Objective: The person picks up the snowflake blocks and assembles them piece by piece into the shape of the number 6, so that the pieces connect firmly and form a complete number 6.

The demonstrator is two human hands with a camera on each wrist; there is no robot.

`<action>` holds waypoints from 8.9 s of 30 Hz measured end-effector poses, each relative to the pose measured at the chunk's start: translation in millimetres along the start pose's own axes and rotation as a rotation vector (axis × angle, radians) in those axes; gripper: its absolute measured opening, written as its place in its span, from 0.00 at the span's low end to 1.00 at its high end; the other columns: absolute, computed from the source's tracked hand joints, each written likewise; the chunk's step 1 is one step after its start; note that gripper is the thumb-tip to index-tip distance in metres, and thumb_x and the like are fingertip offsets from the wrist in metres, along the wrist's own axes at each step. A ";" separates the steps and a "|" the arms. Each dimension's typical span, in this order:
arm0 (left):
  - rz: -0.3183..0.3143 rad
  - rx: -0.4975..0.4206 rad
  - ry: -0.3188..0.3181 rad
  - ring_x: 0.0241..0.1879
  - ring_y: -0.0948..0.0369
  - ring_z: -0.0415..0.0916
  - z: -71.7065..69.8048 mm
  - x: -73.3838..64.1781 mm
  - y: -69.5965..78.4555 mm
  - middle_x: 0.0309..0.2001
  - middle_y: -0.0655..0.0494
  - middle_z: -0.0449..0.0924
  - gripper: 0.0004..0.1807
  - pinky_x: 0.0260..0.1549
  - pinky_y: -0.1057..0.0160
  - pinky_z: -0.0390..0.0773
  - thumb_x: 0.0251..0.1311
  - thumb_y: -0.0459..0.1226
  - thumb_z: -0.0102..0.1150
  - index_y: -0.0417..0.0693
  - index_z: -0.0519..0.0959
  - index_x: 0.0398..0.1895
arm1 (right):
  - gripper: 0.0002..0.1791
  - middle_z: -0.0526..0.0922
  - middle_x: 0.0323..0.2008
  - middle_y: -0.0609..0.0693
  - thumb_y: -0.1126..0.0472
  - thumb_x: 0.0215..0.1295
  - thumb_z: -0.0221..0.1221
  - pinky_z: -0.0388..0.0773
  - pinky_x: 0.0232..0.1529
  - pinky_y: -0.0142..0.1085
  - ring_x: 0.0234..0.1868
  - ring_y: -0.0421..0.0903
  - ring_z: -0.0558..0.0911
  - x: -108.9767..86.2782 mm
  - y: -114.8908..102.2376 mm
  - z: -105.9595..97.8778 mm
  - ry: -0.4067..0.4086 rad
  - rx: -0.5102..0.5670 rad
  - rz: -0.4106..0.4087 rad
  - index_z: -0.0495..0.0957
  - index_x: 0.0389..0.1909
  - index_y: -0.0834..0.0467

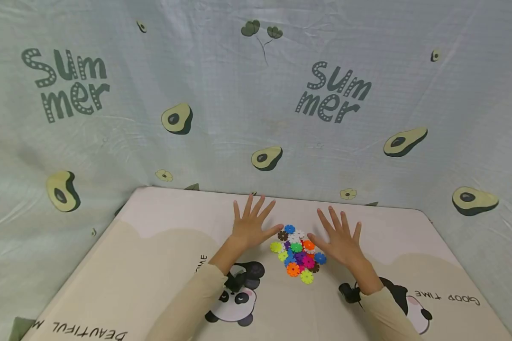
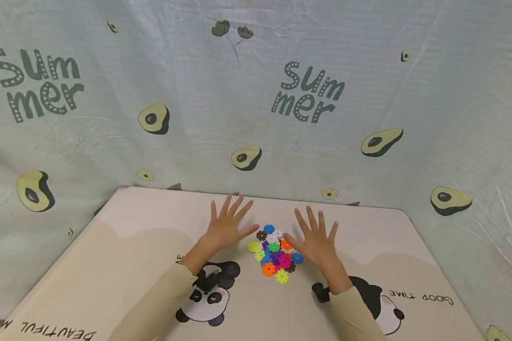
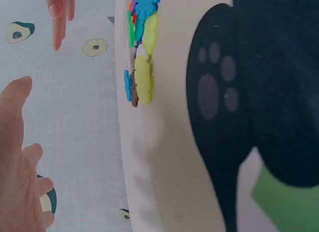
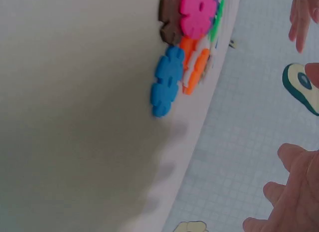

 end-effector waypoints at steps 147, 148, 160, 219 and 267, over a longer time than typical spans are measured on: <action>0.086 -1.323 -0.473 0.24 0.64 0.82 87.9 -40.5 48.1 0.28 0.42 0.83 0.06 0.35 0.65 0.82 0.65 0.28 0.58 0.29 0.75 0.38 | 0.03 0.80 0.29 0.62 0.77 0.56 0.63 0.80 0.31 0.29 0.31 0.35 0.80 -41.0 -36.1 26.2 -0.129 0.906 -0.542 0.80 0.30 0.68; 0.094 -1.319 -0.477 0.24 0.64 0.82 87.6 -40.4 48.6 0.28 0.42 0.83 0.06 0.35 0.65 0.82 0.65 0.28 0.58 0.29 0.75 0.38 | 0.03 0.80 0.28 0.62 0.76 0.56 0.64 0.80 0.31 0.29 0.31 0.35 0.80 -41.1 -36.2 25.7 -0.125 0.908 -0.546 0.80 0.30 0.69; 0.045 -1.318 -0.451 0.25 0.62 0.82 86.7 -40.6 46.9 0.28 0.43 0.84 0.08 0.36 0.63 0.83 0.65 0.30 0.59 0.30 0.76 0.38 | 0.05 0.82 0.29 0.59 0.76 0.55 0.64 0.81 0.31 0.31 0.30 0.36 0.82 -40.0 -35.9 25.4 -0.079 0.857 -0.456 0.83 0.31 0.65; 0.082 -1.338 -0.509 0.22 0.63 0.75 89.8 -45.5 52.9 0.27 0.51 0.81 0.06 0.25 0.71 0.76 0.67 0.31 0.56 0.34 0.74 0.42 | 0.07 0.81 0.33 0.51 0.66 0.64 0.62 0.76 0.29 0.30 0.30 0.38 0.76 -40.7 -12.6 39.1 -0.289 0.711 -0.295 0.82 0.42 0.63; 0.047 -1.384 -0.485 0.26 0.64 0.82 91.1 -43.6 48.6 0.30 0.45 0.84 0.05 0.37 0.64 0.82 0.67 0.30 0.55 0.34 0.74 0.41 | 0.17 0.83 0.34 0.53 0.62 0.67 0.61 0.80 0.35 0.32 0.29 0.46 0.80 -35.5 4.9 30.0 -0.171 0.940 -0.034 0.77 0.49 0.72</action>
Point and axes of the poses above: each hand's wrist, its own x-axis towards the middle knuckle, its own z-axis out of the palm, y = z × x, the point moved 9 cm from there along x, towards the middle knuckle
